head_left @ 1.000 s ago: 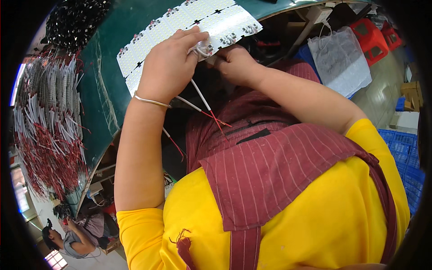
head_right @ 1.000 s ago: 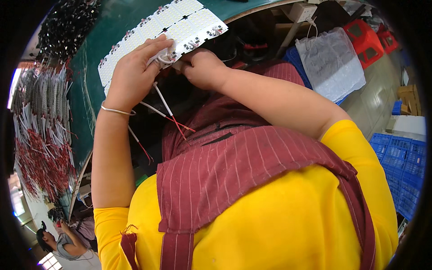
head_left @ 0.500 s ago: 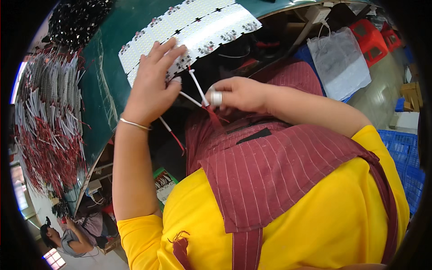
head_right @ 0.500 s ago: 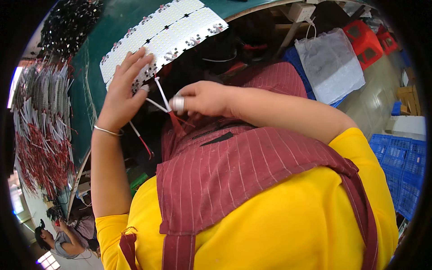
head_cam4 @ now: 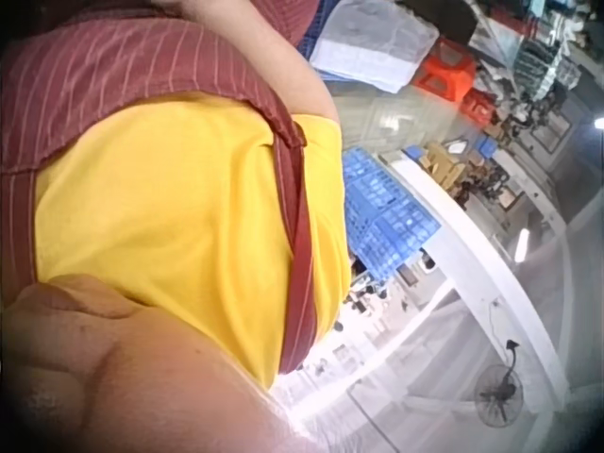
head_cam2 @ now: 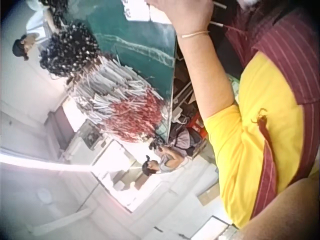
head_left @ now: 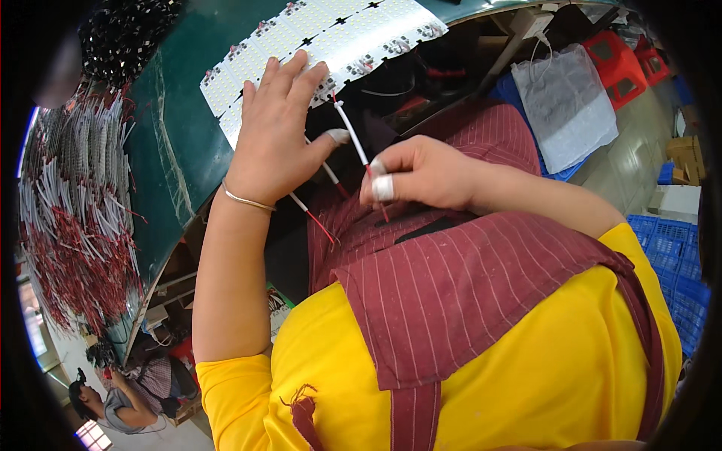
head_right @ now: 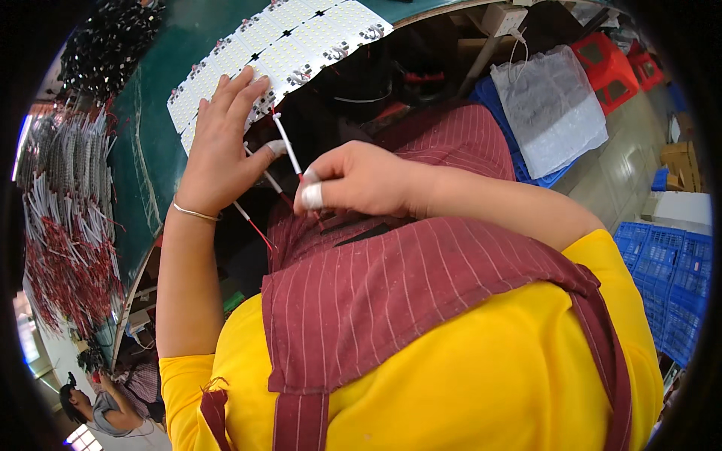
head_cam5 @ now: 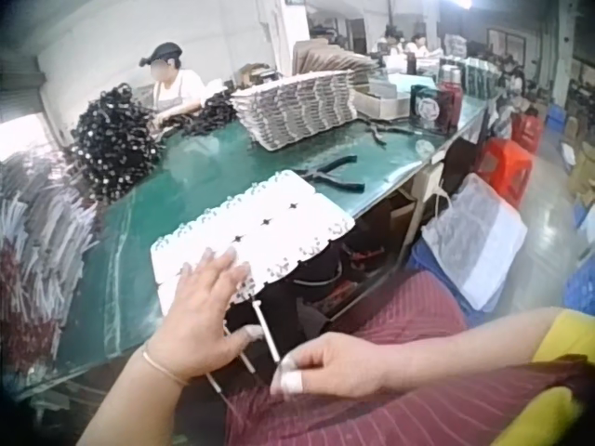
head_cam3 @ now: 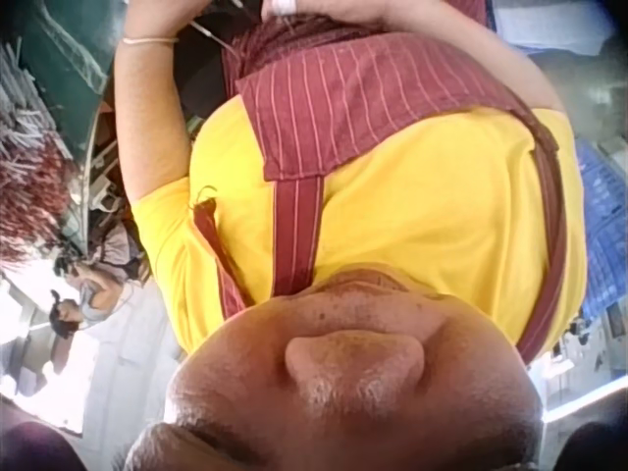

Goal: The person inserts wires into LED panel boards by hand, trims the wire ends using pliers, and stacks the assembled LED panels onto a pile.

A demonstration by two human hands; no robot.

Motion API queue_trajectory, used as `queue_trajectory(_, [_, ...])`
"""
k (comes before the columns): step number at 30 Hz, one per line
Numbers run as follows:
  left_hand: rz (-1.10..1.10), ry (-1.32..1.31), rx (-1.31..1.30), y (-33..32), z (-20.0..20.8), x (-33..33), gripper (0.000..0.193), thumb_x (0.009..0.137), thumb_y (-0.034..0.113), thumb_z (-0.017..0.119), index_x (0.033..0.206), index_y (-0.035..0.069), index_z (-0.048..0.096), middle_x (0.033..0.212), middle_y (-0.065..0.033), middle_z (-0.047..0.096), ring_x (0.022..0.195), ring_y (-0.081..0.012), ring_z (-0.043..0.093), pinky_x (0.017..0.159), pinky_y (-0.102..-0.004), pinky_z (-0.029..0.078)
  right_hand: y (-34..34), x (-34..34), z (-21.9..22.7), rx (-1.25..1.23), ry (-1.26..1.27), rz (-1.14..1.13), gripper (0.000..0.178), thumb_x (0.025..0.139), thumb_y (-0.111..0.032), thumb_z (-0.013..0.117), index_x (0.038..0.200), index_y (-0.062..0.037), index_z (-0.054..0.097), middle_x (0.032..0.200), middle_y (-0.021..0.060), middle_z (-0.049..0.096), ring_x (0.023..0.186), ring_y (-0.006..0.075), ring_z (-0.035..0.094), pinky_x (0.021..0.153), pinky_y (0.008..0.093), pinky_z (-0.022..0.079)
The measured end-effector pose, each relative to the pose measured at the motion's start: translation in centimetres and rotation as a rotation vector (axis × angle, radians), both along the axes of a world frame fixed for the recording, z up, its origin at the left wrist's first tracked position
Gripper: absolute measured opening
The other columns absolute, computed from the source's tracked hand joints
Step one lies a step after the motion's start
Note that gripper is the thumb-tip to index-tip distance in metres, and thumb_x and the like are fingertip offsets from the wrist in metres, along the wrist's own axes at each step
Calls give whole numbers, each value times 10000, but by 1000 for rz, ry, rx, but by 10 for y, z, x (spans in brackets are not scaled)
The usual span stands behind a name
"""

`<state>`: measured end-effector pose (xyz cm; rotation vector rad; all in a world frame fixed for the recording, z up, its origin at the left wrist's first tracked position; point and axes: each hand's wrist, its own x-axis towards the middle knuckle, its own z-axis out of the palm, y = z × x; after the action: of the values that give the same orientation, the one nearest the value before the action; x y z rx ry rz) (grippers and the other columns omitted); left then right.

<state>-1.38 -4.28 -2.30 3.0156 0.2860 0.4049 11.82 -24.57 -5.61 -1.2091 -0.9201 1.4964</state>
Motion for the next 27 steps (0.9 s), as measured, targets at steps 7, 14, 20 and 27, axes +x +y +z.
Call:
queue_trajectory(7, [-39,-150,39,5,-2,7,545,921,378,704,1376,112,565,1417,-186,574,1359,-458,480,1065,-591,387,43,12,-24,148,-550,-171,245,987,-246,659,977,-13,735,854,75,724,825,134,662,778,323,533])
queue_trajectory(14, [63,-145,-43,2,7,15,417,991,144,559,1408,128,560,1321,-185,640,1206,-424,598,991,-448,479,91,27,-41,201,-666,-332,272,971,-313,641,1004,-67,753,889,97,744,856,242,702,825,372,540])
queue_trajectory(20, [66,-146,-119,4,10,18,374,937,70,542,1288,124,661,1304,-154,672,1243,-366,611,1009,-420,498,97,26,-33,120,-669,-273,246,962,-268,600,1058,-102,754,937,98,752,888,256,702,844,376,536])
queue_trajectory(27, [131,-78,-217,1,22,21,353,925,70,550,1243,123,696,1312,-133,678,1245,-362,615,1038,-390,487,100,29,-36,102,-643,-337,194,969,-175,582,999,-53,729,882,48,726,820,163,661,798,334,531])
